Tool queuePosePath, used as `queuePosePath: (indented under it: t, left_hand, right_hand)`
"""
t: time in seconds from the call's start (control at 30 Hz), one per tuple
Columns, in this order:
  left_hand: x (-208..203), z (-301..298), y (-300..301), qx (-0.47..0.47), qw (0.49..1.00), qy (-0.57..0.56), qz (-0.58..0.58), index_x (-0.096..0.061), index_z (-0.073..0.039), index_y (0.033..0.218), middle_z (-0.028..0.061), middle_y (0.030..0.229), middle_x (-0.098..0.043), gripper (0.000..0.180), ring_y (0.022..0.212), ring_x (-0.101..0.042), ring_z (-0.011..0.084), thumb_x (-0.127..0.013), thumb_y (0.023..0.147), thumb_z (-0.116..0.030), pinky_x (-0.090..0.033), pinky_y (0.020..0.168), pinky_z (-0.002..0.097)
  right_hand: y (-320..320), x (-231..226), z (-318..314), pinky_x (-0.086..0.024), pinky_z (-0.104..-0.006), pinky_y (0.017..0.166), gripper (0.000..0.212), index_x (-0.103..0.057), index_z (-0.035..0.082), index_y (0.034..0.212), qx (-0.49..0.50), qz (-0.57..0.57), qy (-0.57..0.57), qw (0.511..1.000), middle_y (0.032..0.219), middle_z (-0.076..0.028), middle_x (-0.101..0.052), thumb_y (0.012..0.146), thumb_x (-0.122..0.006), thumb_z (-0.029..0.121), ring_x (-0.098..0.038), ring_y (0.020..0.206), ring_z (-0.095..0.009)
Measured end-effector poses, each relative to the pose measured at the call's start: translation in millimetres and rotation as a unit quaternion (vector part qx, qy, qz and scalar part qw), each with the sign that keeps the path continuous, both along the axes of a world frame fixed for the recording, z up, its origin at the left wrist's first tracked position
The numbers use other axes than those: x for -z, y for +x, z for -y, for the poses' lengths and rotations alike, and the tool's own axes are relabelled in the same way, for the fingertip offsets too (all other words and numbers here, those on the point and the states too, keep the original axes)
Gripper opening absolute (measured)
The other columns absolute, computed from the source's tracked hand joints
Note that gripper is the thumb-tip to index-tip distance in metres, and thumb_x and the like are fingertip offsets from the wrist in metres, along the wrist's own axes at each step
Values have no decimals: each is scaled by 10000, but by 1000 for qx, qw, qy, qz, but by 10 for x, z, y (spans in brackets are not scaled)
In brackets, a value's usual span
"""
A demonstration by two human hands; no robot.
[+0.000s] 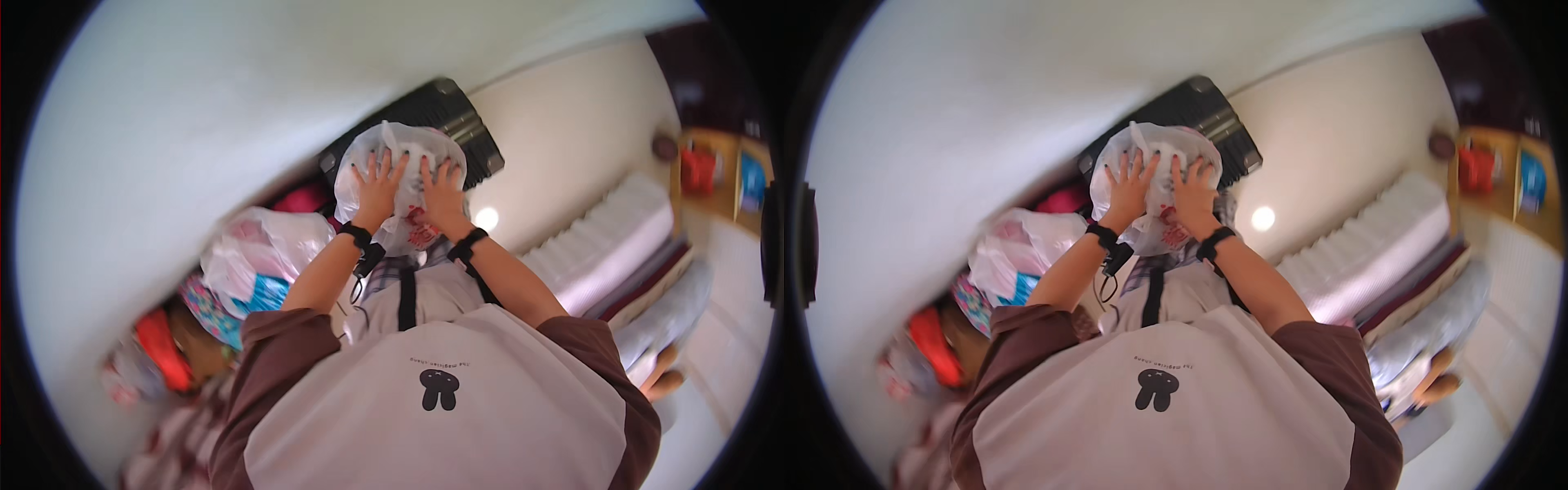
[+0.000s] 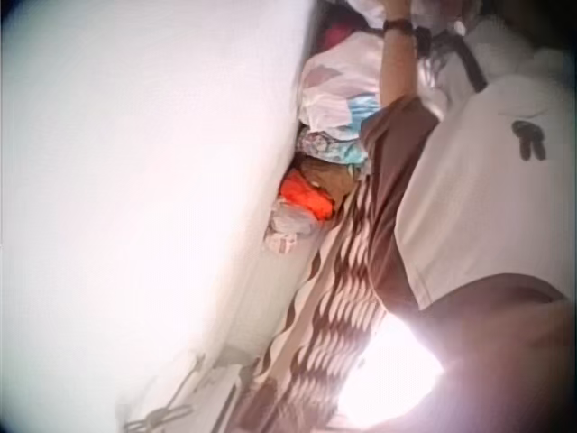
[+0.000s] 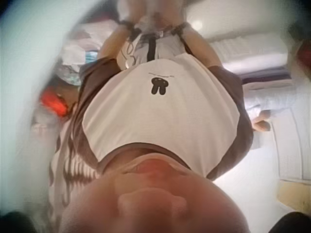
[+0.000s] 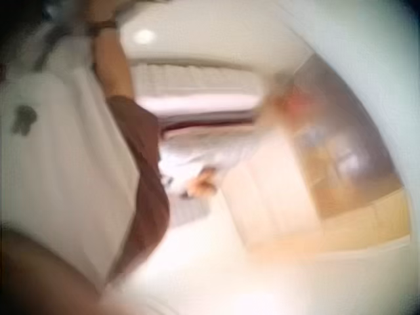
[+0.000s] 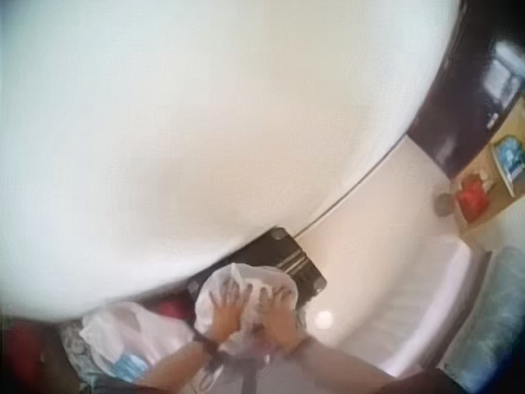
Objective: The person organizes folded clothes on a bed and unpacks disposable undergarments from plastic packaging.
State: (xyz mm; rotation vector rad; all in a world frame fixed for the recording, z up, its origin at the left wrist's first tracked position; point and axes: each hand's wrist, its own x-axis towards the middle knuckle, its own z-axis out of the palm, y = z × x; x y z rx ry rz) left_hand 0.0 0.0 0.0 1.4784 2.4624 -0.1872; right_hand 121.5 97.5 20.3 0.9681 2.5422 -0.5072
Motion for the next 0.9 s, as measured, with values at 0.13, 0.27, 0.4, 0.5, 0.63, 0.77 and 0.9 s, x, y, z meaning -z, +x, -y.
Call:
queuePosePath:
  t: [0.13, 0.27, 0.4, 0.5, 0.63, 0.77, 0.9]
  left_hand:
    - [-483, 298, 1, -84, 988, 58, 114, -150, -255, 1406, 121, 1419, -236, 1086, 1305, -192, 373, -789, 531, -203, -231, 946, 653]
    - [-628, 806, 209, -272, 955, 23, 115, -54, -266, 1415, 144, 1452, -121, 1305, 1298, -148, 439, -857, 389, -341, -265, 888, 687]
    - [-360, 752, 785, -339, 929, -33, 146, -64, -259, 1419, 179, 1458, -60, 1310, 1290, -99, 494, -850, 375, -344, -287, 846, 711]
    - [103, 613, 981, -389, 919, -10, 58, -99, -258, 1419, 177, 1460, -62, 1182, 1289, -91, 500, -802, 476, -380, -287, 846, 708]
    - [247, 490, 899, -431, 901, -9, 47, -171, -290, 1403, 150, 1450, -125, 802, 1271, -162, 492, -612, 735, -328, -271, 840, 721]
    - [373, 460, 933, -431, 901, 5, 48, -188, -307, 1396, 138, 1448, -141, 748, 1271, -166, 484, -584, 761, -311, -259, 842, 726]
    - [304, 493, 995, -461, 886, 57, 1, -184, -337, 1392, 125, 1452, -134, 767, 1286, -151, 463, -600, 750, -281, -238, 869, 727]
  right_hand:
    - [-54, -422, -735, -450, -473, 849, 1108, -201, 157, 1382, -186, 95, -177, 962, 1288, -233, -342, 480, -819, 337, -384, 1162, -421]
    - [-549, -401, -846, -375, -492, 934, 1122, -256, 182, 1371, -390, -161, -112, 900, 1350, -193, -296, 422, -843, 303, -328, 1224, -406]
    - [-950, -486, -594, -237, -635, 957, 1226, -219, 214, 1387, -553, -103, -3, 827, 1445, -186, -108, 349, -863, 320, -144, 1312, -413]
    - [-938, -33, -517, -217, -658, 952, 1275, -203, 234, 1393, -553, -6, -6, 833, 1445, -190, -104, 309, -868, 333, -134, 1305, -442]
    - [-883, 260, -444, -236, -653, 926, 1195, -269, 119, 1351, -544, -27, 21, 838, 1438, -189, -127, 348, -835, 436, -185, 1274, -457]
    - [-839, 401, -440, -251, -647, 911, 1140, -307, 55, 1304, -553, -41, 56, 830, 1428, -194, -156, 371, -819, 462, -232, 1245, -460]
    - [-880, 191, -400, -272, -608, 922, 1127, -312, 47, 1292, -562, -59, 49, 824, 1415, -199, -180, 373, -825, 450, -276, 1225, -440]
